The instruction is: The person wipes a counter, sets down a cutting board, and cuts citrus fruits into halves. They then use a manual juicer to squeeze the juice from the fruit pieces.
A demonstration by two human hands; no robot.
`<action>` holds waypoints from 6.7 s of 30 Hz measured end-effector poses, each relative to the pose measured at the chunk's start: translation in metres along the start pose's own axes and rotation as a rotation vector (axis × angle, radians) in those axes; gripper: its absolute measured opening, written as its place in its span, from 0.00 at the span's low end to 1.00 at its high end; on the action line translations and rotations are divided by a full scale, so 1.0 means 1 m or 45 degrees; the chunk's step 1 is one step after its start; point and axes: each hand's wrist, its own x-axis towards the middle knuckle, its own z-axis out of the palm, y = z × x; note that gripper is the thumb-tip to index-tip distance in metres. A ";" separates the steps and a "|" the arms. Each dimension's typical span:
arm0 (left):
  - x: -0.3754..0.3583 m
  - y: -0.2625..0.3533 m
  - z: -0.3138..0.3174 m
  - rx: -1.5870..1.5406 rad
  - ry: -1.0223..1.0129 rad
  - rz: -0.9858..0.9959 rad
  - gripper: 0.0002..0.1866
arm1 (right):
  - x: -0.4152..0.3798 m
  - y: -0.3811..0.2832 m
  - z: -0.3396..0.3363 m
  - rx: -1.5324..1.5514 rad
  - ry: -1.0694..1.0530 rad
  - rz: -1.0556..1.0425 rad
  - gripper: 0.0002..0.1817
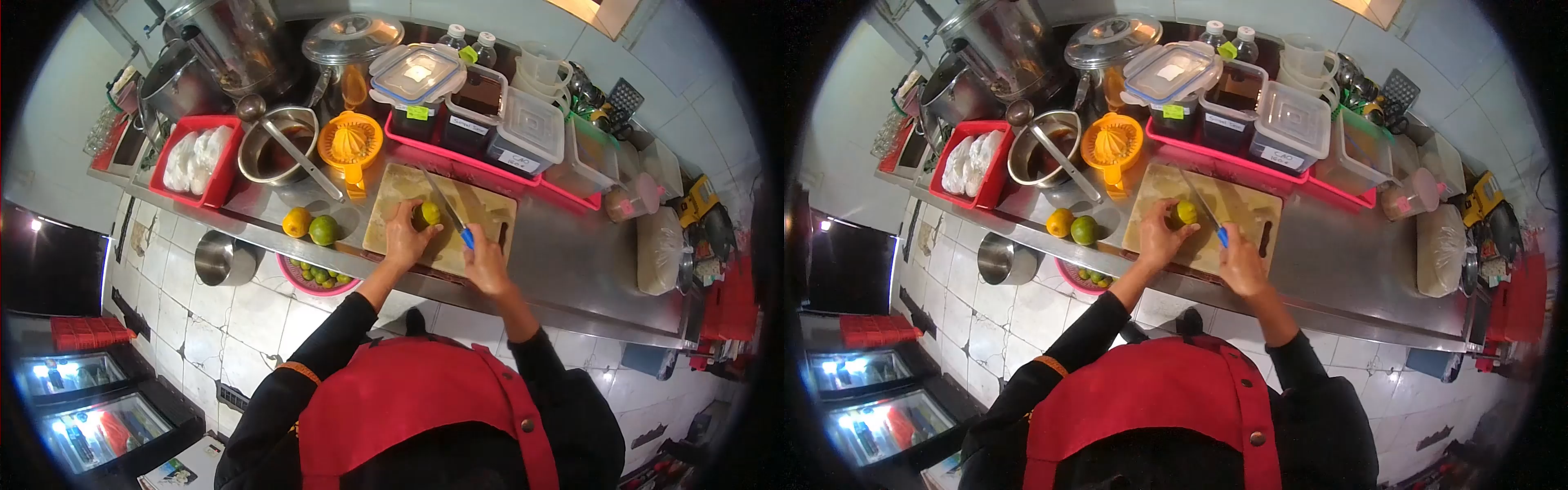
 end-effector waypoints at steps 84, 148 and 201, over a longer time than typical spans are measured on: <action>0.010 -0.010 0.004 -0.077 -0.100 -0.179 0.19 | 0.002 -0.040 -0.046 -0.194 -0.622 0.204 0.12; 0.006 -0.014 -0.004 0.067 -0.060 -0.183 0.23 | -0.004 -0.013 -0.020 -0.492 -0.703 0.226 0.17; -0.020 -0.032 -0.083 0.926 0.494 -0.090 0.21 | 0.002 -0.012 0.028 0.065 -0.421 0.124 0.18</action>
